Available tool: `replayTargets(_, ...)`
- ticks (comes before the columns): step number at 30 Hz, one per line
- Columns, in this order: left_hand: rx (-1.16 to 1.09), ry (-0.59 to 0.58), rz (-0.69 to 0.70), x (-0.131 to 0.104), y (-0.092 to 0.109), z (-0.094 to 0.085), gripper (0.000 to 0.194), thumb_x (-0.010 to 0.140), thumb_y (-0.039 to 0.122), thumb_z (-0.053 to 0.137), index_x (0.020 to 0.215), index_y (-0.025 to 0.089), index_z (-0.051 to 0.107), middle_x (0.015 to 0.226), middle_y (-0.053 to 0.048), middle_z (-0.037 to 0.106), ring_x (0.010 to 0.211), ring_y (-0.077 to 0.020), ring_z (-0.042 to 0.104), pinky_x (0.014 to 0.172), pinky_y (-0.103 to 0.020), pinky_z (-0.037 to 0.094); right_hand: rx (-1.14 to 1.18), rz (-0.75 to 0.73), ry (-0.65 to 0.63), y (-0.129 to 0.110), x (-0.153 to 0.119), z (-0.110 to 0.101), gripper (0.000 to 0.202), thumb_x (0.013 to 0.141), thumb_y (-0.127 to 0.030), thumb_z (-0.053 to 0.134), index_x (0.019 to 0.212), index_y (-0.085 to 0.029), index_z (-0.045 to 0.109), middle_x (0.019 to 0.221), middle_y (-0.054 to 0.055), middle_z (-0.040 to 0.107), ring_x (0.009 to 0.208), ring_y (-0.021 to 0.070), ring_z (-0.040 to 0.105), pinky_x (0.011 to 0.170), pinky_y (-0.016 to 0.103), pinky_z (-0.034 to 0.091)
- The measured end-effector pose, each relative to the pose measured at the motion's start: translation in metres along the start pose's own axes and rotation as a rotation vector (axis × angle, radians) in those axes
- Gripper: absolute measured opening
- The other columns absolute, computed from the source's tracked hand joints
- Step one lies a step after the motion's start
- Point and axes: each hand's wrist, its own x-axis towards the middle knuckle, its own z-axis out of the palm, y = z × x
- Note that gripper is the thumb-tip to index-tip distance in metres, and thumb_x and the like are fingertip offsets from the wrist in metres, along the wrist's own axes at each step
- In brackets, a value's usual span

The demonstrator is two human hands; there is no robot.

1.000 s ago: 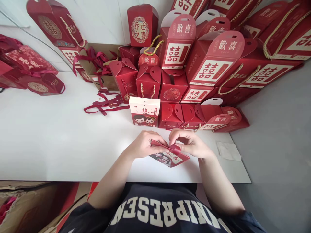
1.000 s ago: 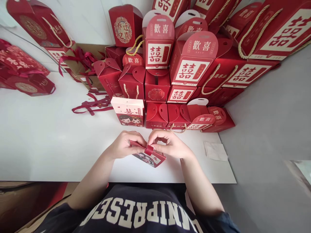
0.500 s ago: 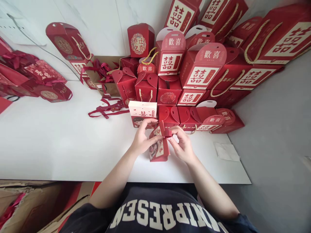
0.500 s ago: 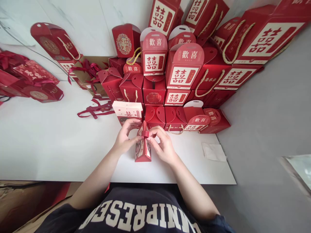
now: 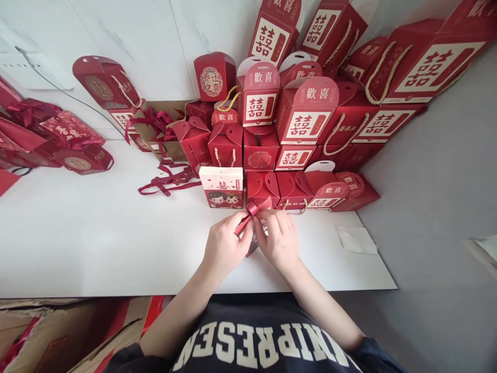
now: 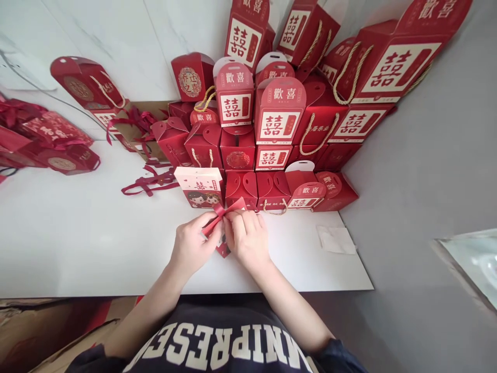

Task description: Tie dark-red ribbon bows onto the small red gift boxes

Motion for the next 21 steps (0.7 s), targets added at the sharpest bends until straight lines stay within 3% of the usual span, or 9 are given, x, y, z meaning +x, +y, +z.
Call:
replayTargets(4,0.021,0.081,0.039,0.001,0.001,0.007,0.014,0.091,0.019,0.056,0.1,0.018,0.068,0.078,-0.003,0.073,0.064,-0.0156,0.066,0.062,-0.026,0.05,-0.011,0.121,-0.014,-0.008,0.005,0.001,0.004,0.095,-0.019,0.054,0.091,-0.02,0.054,0.084,0.007,0.067,0.073,0.021,0.057,0.068,0.036,0.04)
replayTargets(10,-0.006,0.099,0.054,-0.001,-0.003,0.013,0.017,0.092,0.019,0.056,0.103,0.018,0.068,0.087,-0.005,0.076,0.072,-0.0165,0.069,0.068,-0.026,0.053,0.332,0.477,-0.092,-0.017,0.005,0.0,0.009,0.096,-0.026,0.053,0.088,-0.022,0.055,0.08,0.001,0.067,0.07,0.0174,0.058,0.071,0.034,0.044)
replayTargets(14,-0.03,0.069,0.06,0.002,-0.01,0.009,0.014,0.09,0.021,0.058,0.098,0.02,0.069,0.083,-0.003,0.076,0.07,-0.0157,0.069,0.068,-0.025,0.053,0.39,0.413,-0.07,-0.012,0.008,-0.01,0.008,0.095,-0.027,0.055,0.088,-0.023,0.059,0.082,0.003,0.067,0.075,0.0186,0.059,0.078,0.037,0.045)
replayTargets(18,-0.104,-0.037,0.086,0.009,-0.019,0.001,0.014,0.089,0.023,0.061,0.098,0.02,0.071,0.086,-0.003,0.076,0.073,-0.0154,0.069,0.07,-0.025,0.054,0.324,0.297,-0.023,0.0,0.021,-0.023,0.019,0.091,-0.033,0.063,0.107,-0.023,0.062,0.112,0.01,0.064,0.106,0.0268,0.058,0.094,0.045,0.043)
replayTargets(21,-0.176,-0.139,0.143,0.016,-0.026,-0.003,0.013,0.089,0.022,0.06,0.095,0.019,0.071,0.083,-0.003,0.075,0.071,-0.0139,0.067,0.069,-0.024,0.052,0.399,0.246,-0.123,0.01,0.031,-0.028,0.015,0.089,-0.034,0.067,0.101,-0.024,0.065,0.123,0.009,0.062,0.116,0.0273,0.057,0.105,0.048,0.038)
